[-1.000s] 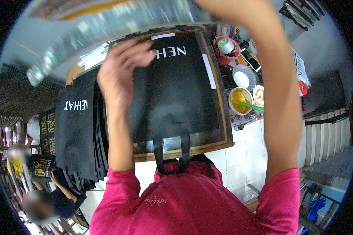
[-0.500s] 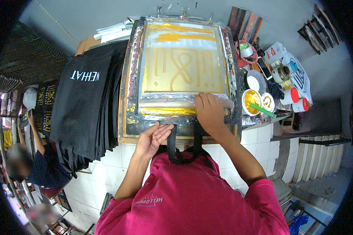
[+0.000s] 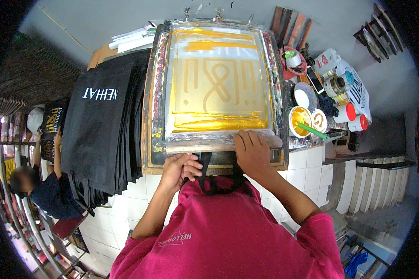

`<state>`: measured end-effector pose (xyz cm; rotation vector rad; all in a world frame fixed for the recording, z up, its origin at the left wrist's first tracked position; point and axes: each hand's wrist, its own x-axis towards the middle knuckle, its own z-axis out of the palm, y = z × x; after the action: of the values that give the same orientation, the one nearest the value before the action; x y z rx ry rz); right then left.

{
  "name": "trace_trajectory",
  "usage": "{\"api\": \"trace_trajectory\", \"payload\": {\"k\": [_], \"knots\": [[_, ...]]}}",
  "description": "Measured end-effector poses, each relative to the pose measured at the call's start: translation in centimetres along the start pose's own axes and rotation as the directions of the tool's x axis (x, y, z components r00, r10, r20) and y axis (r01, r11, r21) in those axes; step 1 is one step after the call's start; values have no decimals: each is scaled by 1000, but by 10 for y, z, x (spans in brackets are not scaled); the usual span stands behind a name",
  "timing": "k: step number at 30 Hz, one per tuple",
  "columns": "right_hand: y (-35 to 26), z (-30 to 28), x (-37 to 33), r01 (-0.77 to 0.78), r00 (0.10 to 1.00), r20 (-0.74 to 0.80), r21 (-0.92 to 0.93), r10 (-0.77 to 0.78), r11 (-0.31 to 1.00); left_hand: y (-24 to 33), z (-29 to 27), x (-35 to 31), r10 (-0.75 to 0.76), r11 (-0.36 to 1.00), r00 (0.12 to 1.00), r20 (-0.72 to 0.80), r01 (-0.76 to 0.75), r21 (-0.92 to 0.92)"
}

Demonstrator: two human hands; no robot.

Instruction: The person performs screen printing on black tote bags by placing a bag on the printing bed, applying yellow ink across a mesh stencil with a squeegee, and lifting the screen to reveal the printed design.

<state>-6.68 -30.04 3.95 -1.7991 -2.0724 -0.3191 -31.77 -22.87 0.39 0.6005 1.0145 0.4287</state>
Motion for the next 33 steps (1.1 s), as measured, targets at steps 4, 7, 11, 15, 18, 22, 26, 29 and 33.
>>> {"api": "trace_trajectory", "payload": {"k": [4, 7, 11, 15, 18, 22, 26, 29, 33], "knots": [[19, 17, 24, -15, 999, 42, -53, 17, 998, 13, 1, -5, -66, 988, 998, 19, 62, 141], [45, 25, 64, -22, 997, 77, -104, 30, 994, 24, -3, -8, -95, 971, 983, 160, 56, 234], [89, 51, 125, -8, 998, 56, -136, 15, 991, 49, 11, -19, -39, 929, 988, 149, -19, 370], [140, 70, 200, -22, 998, 54, -56, 25, 998, 76, 25, -16, 108, 925, 985, 133, -149, 351], [173, 50, 251, -88, 974, 212, 33, 79, 996, 105, 31, -2, 292, 861, 948, 130, -320, 395], [215, 64, 273, -29, 990, 142, 80, 18, 996, 162, 42, 47, 629, 551, 769, 112, -543, 633], [209, 53, 281, -143, 960, 248, 27, 132, 989, 237, 55, 135, 897, -161, 225, 381, -636, 755], [199, 59, 274, -158, 960, 214, -123, 181, 980, 279, 58, 183, 841, -327, 215, 496, -529, 784], [181, 67, 247, -185, 965, 139, -245, 223, 952, 280, 65, 193, 671, -111, 655, 347, -374, 921]]}}
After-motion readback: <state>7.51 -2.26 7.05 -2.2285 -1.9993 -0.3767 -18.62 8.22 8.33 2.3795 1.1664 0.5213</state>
